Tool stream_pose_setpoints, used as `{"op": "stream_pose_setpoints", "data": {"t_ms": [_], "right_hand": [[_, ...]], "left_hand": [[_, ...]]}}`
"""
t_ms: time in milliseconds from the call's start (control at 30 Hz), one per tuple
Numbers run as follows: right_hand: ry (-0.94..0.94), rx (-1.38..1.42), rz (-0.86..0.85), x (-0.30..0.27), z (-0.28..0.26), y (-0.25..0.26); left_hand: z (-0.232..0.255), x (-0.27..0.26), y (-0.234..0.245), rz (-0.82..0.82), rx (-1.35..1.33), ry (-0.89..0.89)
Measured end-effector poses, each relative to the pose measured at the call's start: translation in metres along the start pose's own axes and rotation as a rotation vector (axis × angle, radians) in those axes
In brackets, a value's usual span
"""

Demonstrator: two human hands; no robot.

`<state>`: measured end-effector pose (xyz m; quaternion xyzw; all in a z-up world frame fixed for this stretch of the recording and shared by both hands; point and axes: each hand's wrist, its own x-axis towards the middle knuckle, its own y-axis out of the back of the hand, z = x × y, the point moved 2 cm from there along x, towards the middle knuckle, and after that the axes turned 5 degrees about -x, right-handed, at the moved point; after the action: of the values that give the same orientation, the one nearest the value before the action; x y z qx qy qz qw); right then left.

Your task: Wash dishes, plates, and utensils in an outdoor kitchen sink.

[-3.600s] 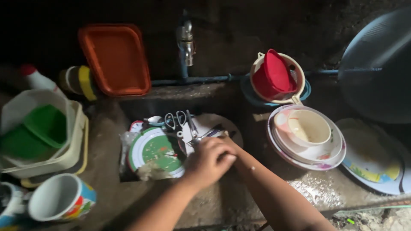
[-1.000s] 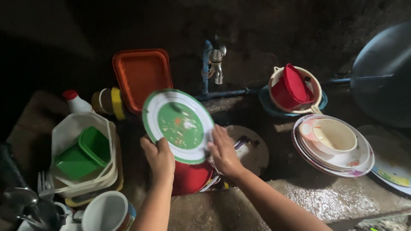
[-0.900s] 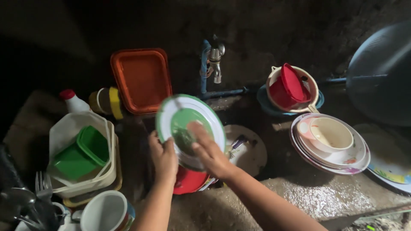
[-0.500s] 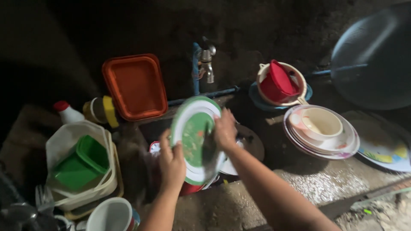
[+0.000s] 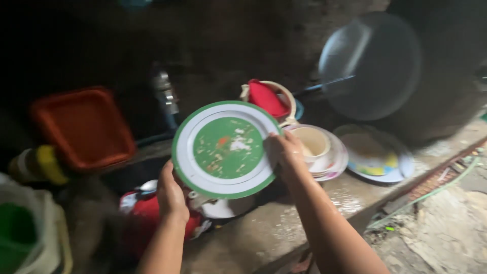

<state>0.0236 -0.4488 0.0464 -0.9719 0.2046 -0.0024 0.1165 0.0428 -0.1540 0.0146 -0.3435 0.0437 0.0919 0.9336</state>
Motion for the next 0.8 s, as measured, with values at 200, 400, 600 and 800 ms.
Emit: {"op": "stream_pose_setpoints", "data": {"t_ms": [200, 400, 600, 800], "right_hand": [[0.139, 0.041, 0.126, 0.017, -0.046, 0.180], [0.210, 0.270, 0.228, 0.098, 0.004, 0.406], [0.523, -1.522, -0.206, 0.039, -0.013, 0.424], [0.678, -1.564, -0.359, -0.005, -0.058, 0.411]], "left_hand": [[-0.058, -0.067, -0.146, -0.357, 0.195, 0.157], [-0.186, -0.074, -0.236, -0.541, 0.130, -0.015], [-0.207, -0.109, -0.286, -0.437, 0.198, -0.117], [-0.194, -0.144, -0.320, -0.329, 0.261, -0.047]]}}
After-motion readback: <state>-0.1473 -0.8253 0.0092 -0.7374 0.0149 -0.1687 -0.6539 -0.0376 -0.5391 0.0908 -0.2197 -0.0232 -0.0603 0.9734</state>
